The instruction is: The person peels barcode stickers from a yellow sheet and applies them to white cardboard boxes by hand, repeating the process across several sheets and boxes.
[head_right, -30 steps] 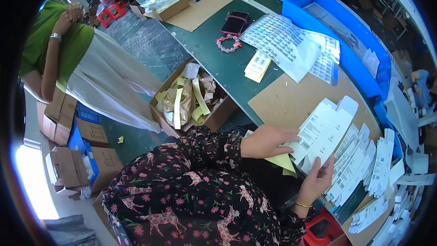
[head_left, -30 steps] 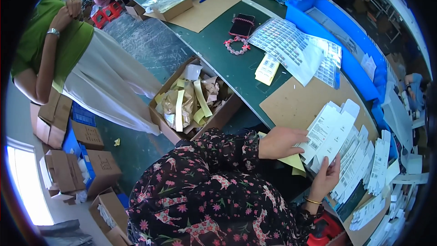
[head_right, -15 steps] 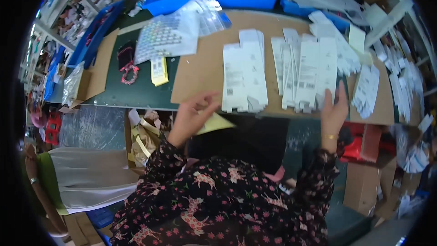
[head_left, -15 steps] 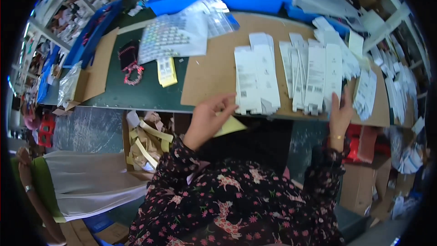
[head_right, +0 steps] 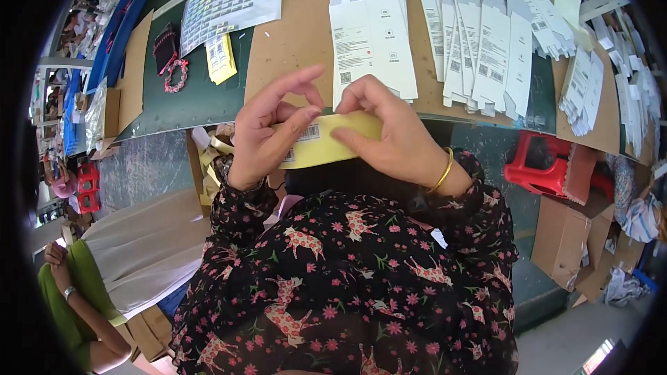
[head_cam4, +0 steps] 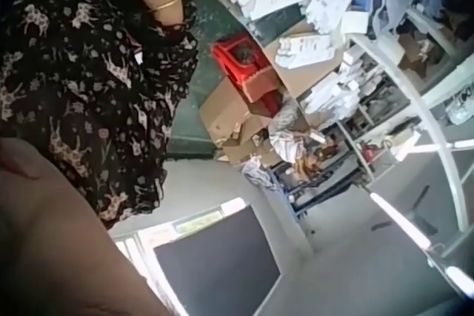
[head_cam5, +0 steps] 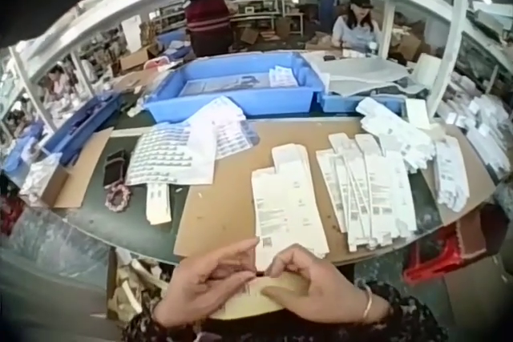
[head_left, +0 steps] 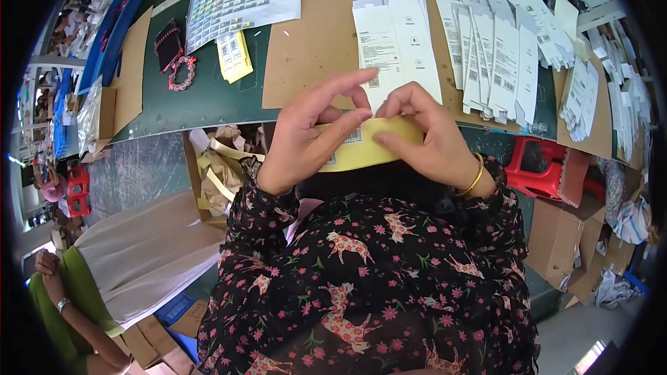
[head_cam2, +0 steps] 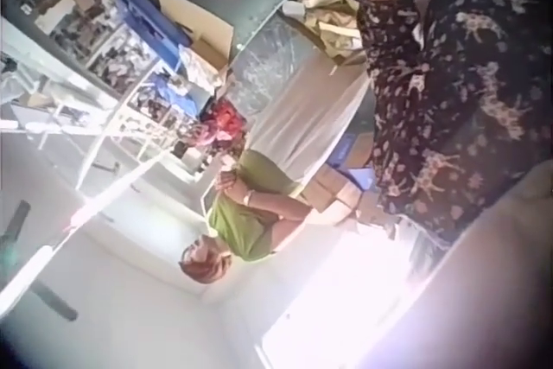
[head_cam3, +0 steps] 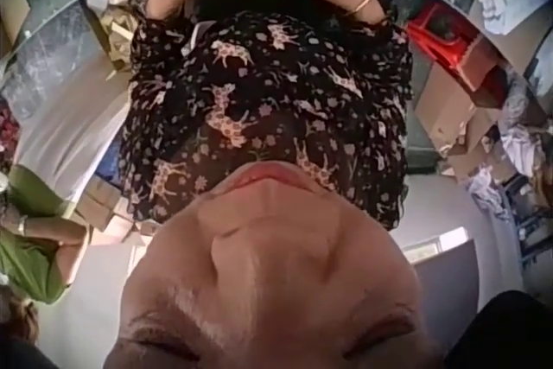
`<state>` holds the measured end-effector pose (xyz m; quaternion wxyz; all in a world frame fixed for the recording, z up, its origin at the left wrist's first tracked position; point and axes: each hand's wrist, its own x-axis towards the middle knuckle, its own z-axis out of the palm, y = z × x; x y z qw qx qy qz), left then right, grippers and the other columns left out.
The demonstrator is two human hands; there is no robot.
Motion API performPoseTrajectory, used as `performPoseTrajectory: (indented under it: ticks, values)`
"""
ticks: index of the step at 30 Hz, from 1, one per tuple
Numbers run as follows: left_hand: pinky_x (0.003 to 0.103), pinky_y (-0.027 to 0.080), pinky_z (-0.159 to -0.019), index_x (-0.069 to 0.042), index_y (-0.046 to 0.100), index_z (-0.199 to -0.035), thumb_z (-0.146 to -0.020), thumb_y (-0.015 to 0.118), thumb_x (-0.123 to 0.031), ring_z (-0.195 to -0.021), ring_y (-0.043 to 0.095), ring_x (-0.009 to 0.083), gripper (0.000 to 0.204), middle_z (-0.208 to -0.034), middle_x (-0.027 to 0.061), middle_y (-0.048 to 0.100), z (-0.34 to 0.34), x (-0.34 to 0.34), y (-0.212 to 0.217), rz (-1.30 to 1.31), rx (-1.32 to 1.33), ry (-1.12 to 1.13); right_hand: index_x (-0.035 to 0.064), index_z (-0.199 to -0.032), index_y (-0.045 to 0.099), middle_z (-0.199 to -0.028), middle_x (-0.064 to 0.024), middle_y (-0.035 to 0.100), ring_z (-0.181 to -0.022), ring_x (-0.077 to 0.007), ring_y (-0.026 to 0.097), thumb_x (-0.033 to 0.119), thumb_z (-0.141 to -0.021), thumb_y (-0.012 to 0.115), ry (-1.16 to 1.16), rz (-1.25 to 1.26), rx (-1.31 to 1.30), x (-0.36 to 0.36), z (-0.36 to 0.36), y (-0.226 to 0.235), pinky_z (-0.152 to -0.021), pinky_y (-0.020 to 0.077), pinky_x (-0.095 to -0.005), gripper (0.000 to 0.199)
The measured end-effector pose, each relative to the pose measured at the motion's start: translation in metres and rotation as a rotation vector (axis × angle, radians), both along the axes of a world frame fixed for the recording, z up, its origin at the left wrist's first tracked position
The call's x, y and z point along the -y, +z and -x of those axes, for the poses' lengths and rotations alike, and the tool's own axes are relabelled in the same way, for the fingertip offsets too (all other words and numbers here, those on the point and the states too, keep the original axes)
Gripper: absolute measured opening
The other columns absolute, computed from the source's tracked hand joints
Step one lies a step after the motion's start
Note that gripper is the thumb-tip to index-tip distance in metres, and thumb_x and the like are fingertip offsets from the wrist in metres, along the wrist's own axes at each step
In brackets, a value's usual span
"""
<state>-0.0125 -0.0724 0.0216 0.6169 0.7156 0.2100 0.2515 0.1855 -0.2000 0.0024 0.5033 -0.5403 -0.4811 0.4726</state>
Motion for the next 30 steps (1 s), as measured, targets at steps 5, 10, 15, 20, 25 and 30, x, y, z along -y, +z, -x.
performPoseTrajectory:
  ticks: [5,10,15,20,25,30]
  values:
    - [0.019,0.048,-0.069,-0.001,0.066,-0.145,-0.105,0.072,-0.002,-0.077,0.061,0.0011,0.040,-0.093,-0.0014,0.068,-0.002,-0.010,-0.029,0.184,-0.098,0.032,0.0026,-0.119,0.067,-0.117,-0.0064,0.067,-0.112,-0.0186,0.064,0.005,-0.094,0.082,-0.089,-0.093,0.381,-0.005,-0.003,-0.004,-0.108,0.0469,-0.0361,0.029]
    - [0.018,0.046,-0.068,0.000,0.065,-0.144,-0.105,0.073,-0.003,-0.078,0.059,-0.0006,0.039,-0.086,-0.0019,0.070,-0.016,-0.003,-0.038,0.170,-0.025,0.115,0.0052,-0.108,0.077,-0.110,-0.0093,0.070,-0.104,-0.0225,0.067,0.003,-0.087,0.087,-0.298,-0.435,0.964,-0.013,0.007,0.008,-0.094,0.0508,-0.0324,0.023]
    - [0.019,0.046,-0.066,-0.001,0.060,-0.148,-0.105,0.074,-0.002,-0.076,0.058,-0.0005,0.046,-0.087,0.0014,0.075,-0.024,-0.003,-0.039,0.132,0.047,0.166,0.0027,-0.103,0.081,-0.104,-0.0091,0.072,-0.094,-0.0249,0.069,0.002,-0.083,0.089,-0.314,-0.352,0.792,-0.017,0.011,-0.007,-0.081,0.0540,-0.0327,0.021]
    - [0.019,0.052,-0.075,0.001,0.052,-0.154,-0.105,0.072,0.001,-0.085,0.067,0.0034,0.052,-0.094,0.0058,0.079,-0.023,-0.002,-0.037,0.067,-0.026,0.184,-0.0013,-0.104,0.080,-0.103,-0.0094,0.074,-0.086,-0.0244,0.072,0.000,-0.084,0.088,-0.327,-0.348,0.728,-0.022,0.015,-0.011,-0.073,0.0565,-0.0345,0.022]
    - [0.019,0.054,-0.079,0.001,0.047,-0.156,-0.106,0.071,0.002,-0.090,0.071,0.0053,0.055,-0.096,0.0077,0.080,-0.027,-0.001,-0.040,0.023,-0.014,0.222,-0.0014,-0.104,0.080,-0.102,-0.0103,0.075,-0.085,-0.0243,0.073,-0.001,-0.084,0.087,-0.330,-0.394,0.795,-0.026,0.017,-0.012,-0.071,0.0574,-0.0347,0.021]
    - [0.020,0.050,-0.066,-0.001,0.052,-0.150,-0.106,0.072,-0.002,-0.076,0.066,0.0025,0.048,-0.085,0.0059,0.079,-0.033,0.000,-0.050,0.017,0.078,0.311,-0.0006,-0.103,0.080,-0.103,-0.0110,0.076,-0.089,-0.0264,0.074,-0.002,-0.084,0.086,-0.315,-0.450,0.846,-0.030,0.017,-0.012,-0.074,0.0576,-0.0359,0.020]
